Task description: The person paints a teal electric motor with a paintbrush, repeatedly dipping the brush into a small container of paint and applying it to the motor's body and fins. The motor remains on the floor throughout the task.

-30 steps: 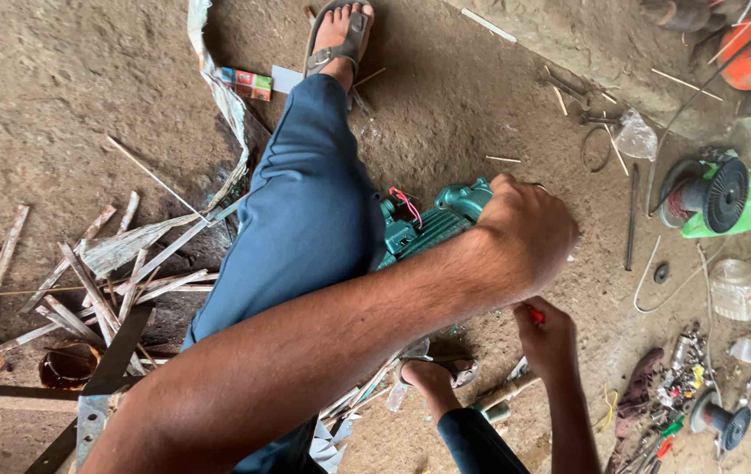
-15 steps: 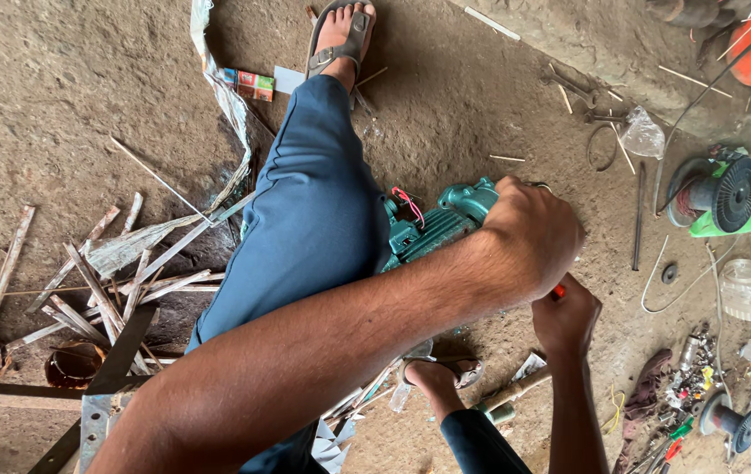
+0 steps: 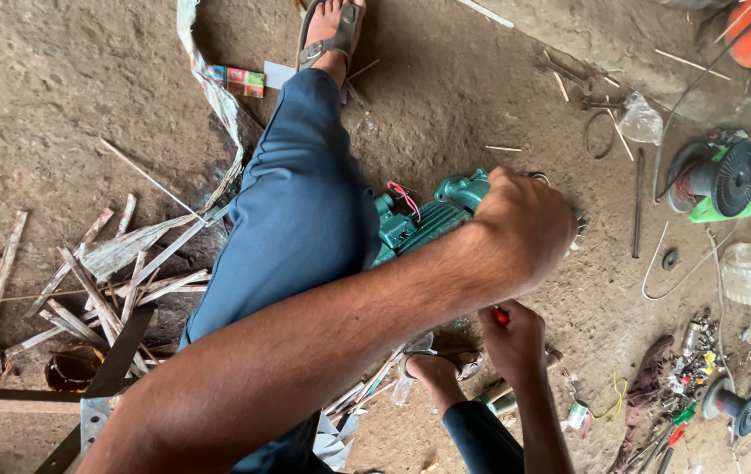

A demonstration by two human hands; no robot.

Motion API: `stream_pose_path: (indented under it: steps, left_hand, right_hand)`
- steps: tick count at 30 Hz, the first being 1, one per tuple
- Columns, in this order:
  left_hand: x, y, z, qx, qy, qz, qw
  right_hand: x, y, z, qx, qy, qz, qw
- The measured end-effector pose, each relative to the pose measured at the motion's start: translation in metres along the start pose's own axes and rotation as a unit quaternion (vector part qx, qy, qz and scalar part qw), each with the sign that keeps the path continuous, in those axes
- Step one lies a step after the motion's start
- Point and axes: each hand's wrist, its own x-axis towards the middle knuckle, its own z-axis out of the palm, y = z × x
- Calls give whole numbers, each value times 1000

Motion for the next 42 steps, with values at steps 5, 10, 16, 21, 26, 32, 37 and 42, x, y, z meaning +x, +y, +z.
stream_pose_path:
  steps: [5, 10, 16, 21, 26, 32, 37, 42]
  left_hand:
    - [-1, 0, -4, -8, -22, 6, 1000]
    - [-2, 0, -6, -26, -27, -2, 999]
    - [11, 16, 11, -23, 26, -87, 996]
    - [32, 55, 31, 84, 158, -364, 914]
    - [31, 53, 42, 96, 197, -337, 916]
    - [12, 28, 22, 19, 175, -214, 961]
    - [1, 8, 2, -4, 144, -144, 979]
    - [6, -6, -3, -59, 145, -43, 987]
  right_hand:
    - [2, -5, -20, 42, -9, 79, 996]
    - [39, 7, -36, -59, 65, -31, 996]
    - [75, -10, -49, -66, 101, -38, 992]
    - [79, -32, -55, -27, 31, 49, 998]
    - [57, -60, -45, 45, 47, -70, 995]
    - [44, -90, -42, 39, 31, 52, 997]
    - [34, -81, -27, 96, 119, -240, 959]
    - [28, -51, -5, 16, 142, -221, 965]
